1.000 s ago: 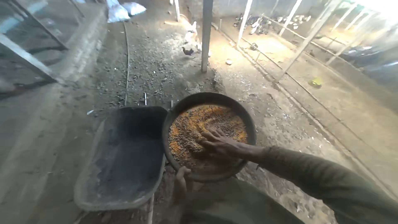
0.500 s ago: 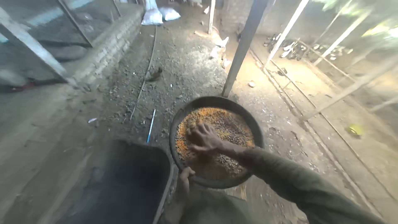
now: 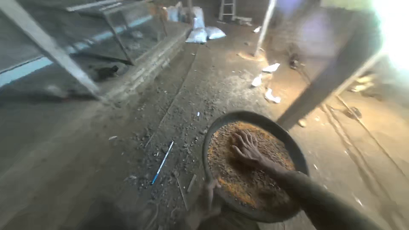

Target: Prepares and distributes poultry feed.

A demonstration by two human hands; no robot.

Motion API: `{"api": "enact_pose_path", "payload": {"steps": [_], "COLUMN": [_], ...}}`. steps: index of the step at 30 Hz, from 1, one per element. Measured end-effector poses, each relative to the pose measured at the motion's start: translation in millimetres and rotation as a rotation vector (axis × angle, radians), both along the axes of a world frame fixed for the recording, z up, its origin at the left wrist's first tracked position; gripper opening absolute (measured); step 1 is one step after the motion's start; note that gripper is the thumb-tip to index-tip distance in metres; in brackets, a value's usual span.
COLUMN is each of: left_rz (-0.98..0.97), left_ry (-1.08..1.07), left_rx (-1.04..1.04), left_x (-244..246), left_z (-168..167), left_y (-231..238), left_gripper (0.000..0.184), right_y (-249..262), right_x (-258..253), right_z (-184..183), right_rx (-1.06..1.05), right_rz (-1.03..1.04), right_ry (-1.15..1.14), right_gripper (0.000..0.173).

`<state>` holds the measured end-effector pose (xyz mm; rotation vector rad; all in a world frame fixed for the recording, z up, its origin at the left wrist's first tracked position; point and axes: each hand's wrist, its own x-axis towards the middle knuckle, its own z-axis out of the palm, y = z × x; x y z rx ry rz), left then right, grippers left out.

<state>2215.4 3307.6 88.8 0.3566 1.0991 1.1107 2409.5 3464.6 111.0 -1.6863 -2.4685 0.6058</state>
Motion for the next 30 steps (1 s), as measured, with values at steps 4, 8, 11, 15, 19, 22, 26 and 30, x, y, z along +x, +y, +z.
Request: {"api": "enact_pose_path", "payload": {"steps": [4,8,11,15,19,22,26,30], "left_rz": [0.079,0.202,0.337,0.472,0.571,0.598,0.614,0.661], "left_ry": [0.02,-0.087,-0.101,-0.03,-0.049,-0.052,-0.007,-0.011], "left_rx": [-0.047,-0.03,0.037,0.054,0.131,0.178,0.166,0.154], "left_x": [27.4,36.4,38.7,30.6,0.0,-21.0,-48.7,-64.1], "left_z": [15.8,2.9,4.4,7.3,-11.3,-18.7,-8.1,-12.6], "left_y": [132.0,238.7,323.0,437.9,565.7,661.2,759.0,843.2], "left_gripper": [0.012,0.008,0.013,0.024,0.024,0.022,0.024,0.02], "right_y": [120.1,213.6,322.2,485.6,654.6,748.0,795.9,835.5], "right_x": [-36.4,-35.1,-50.7,-81.4,-81.6,-66.1,-71.1,-114.6], "right_z": [16.0,36.5,37.3,42.9,29.3,31.2,30.9,29.1], "right_rx": [-0.136,-0.101,0.154,0.173,0.199,0.106,-0.108,-0.214], "right_rz": [0.293,0.616,0.775,0.745,0.688,0.602,0.528,0.752], "right_ry": [-0.015,-0.148,-0.116,-0.149,-0.086,-0.103,-0.143,-0.156], "right_gripper": [0.089,0.068,0.05,0.046,0.044,0.053,0.099,0.096]}}
